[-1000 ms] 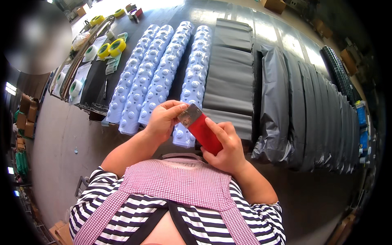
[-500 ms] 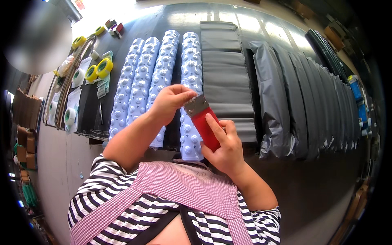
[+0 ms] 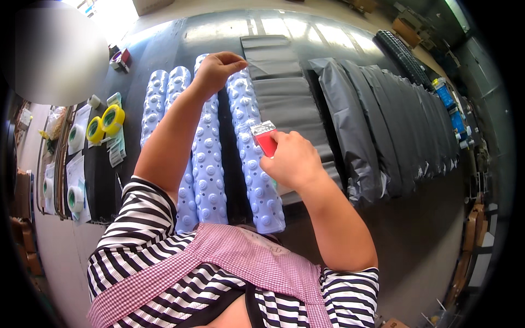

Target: The person inserts blue textured foam rollers into grey plastic sleeves by hand, folds the sleeve ends, and applies white adhesive labels to the exterior of the packaged items.

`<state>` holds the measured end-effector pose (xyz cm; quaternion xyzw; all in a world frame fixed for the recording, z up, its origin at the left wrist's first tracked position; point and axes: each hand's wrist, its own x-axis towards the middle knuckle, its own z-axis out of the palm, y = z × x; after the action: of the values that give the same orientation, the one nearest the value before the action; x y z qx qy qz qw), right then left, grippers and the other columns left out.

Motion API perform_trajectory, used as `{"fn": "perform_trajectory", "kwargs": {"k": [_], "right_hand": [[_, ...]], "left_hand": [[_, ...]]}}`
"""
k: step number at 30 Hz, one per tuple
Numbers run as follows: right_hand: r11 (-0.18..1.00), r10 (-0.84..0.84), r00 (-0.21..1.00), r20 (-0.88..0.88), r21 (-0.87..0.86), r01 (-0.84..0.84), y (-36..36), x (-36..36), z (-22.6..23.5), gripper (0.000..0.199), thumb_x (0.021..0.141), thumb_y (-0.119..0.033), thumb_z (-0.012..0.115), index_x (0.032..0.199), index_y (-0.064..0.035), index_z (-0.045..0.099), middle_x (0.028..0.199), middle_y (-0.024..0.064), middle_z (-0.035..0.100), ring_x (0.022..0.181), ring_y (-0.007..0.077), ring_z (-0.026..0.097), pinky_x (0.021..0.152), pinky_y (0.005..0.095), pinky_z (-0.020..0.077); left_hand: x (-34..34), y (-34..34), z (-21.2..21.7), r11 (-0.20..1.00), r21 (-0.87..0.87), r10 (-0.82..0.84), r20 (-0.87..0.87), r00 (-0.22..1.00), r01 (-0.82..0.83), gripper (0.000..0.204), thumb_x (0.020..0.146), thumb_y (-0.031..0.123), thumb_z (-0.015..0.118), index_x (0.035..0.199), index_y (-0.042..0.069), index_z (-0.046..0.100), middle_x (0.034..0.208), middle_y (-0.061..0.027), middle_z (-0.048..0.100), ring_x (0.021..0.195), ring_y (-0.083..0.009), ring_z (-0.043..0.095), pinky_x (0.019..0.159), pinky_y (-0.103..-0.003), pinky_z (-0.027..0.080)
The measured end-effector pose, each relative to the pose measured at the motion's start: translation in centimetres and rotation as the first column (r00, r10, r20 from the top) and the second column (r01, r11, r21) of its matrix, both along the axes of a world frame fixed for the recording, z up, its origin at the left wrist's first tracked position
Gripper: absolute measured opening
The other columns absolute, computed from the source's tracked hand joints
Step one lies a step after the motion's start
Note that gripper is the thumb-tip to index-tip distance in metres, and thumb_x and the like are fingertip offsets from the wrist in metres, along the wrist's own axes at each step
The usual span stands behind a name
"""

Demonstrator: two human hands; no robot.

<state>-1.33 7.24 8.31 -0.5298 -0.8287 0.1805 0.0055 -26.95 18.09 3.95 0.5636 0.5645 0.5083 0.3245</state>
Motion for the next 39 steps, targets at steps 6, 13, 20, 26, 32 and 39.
{"fn": "perform_trajectory", "kwargs": {"k": [6, 13, 20, 26, 32, 39], "right_hand": [[0.999, 0.020, 0.995, -0.094, -0.038, -0.024, 4.8, -1.3, 2.3, 0.041, 0.077, -0.027, 0.070, 0.112, -0.0066, 0.072, 0.108, 0.0213, 0.071, 0.104, 0.0385, 0.067, 0.091, 0.0418, 0.0534], [0.914, -0.406, 0.566, -0.718, -0.315, 0.255, 11.3, 9.3, -10.2, 0.053, 0.080, -0.023, 0.073, 0.123, 0.0049, 0.061, 0.107, 0.0166, 0.071, 0.097, 0.0238, 0.069, 0.082, 0.0347, 0.0544], [0.941, -0.330, 0.467, -0.820, -0.248, 0.229, 10.3, 13.4, -17.9, 0.036, 0.091, -0.013, 0.064, 0.123, 0.0034, 0.064, 0.122, 0.0121, 0.067, 0.118, 0.0209, 0.061, 0.101, 0.0302, 0.0457], [0.886, -0.175, -0.042, -0.984, -0.139, -0.443, 4.0, 3.4, -6.2, 0.051, 0.100, -0.035, 0.062, 0.134, 0.0036, 0.055, 0.121, 0.0150, 0.067, 0.113, 0.0201, 0.063, 0.100, 0.0331, 0.0462], [0.697, -0.650, 0.206, -0.732, -0.681, -0.223, 2.3, -0.6, -10.2, 0.023, 0.092, -0.014, 0.073, 0.107, -0.0026, 0.059, 0.090, 0.0098, 0.071, 0.077, 0.0180, 0.072, 0.068, 0.0279, 0.0571], [0.783, -0.592, 0.378, -0.712, -0.619, 0.060, 8.5, -6.4, -12.4, 0.050, 0.090, -0.011, 0.072, 0.127, 0.0022, 0.041, 0.090, 0.0147, 0.069, 0.071, 0.0216, 0.071, 0.062, 0.0297, 0.0541]], "left_hand": [[7.7, -9.4, 5.4, 0.654, 0.583, 0.221, -0.756, 0.616, 0.482, 0.025, 0.070, 0.015, 0.069, 0.095, 0.012, 0.073, 0.086, -0.0026, 0.057, 0.082, -0.0214, 0.055, 0.074, -0.035, 0.046], [9.7, -14.9, 7.9, 0.639, 0.544, -0.177, -0.585, 0.792, 0.544, 0.012, 0.076, 0.015, 0.077, 0.086, 0.015, 0.072, 0.081, -0.0031, 0.055, 0.074, -0.0240, 0.054, 0.066, -0.036, 0.044], [8.4, -9.5, 9.4, 0.758, -0.030, -0.645, -0.177, 0.743, 0.651, 0.010, 0.090, 0.009, 0.075, 0.094, 0.001, 0.073, 0.084, -0.0034, 0.066, 0.078, -0.0120, 0.061, 0.072, -0.028, 0.050], [6.6, -5.9, 6.9, 0.835, -0.102, -0.547, -0.037, 0.836, 0.541, 0.020, 0.090, 0.020, 0.074, 0.099, 0.002, 0.076, 0.086, -0.0051, 0.074, 0.079, -0.0106, 0.065, 0.075, -0.028, 0.052], [1.8, -0.6, 1.9, 0.921, -0.231, -0.344, -0.104, 0.933, 0.314, 0.028, 0.089, 0.025, 0.077, 0.099, -0.001, 0.075, 0.088, -0.0045, 0.072, 0.082, -0.0115, 0.063, 0.078, -0.028, 0.051], [-3.0, 4.4, -7.4, 0.986, -0.157, -0.099, -0.240, 0.966, 0.062, 0.023, 0.085, 0.024, 0.077, 0.099, 0.005, 0.079, 0.084, -0.0083, 0.074, 0.078, -0.0161, 0.068, 0.074, -0.031, 0.053]]}}
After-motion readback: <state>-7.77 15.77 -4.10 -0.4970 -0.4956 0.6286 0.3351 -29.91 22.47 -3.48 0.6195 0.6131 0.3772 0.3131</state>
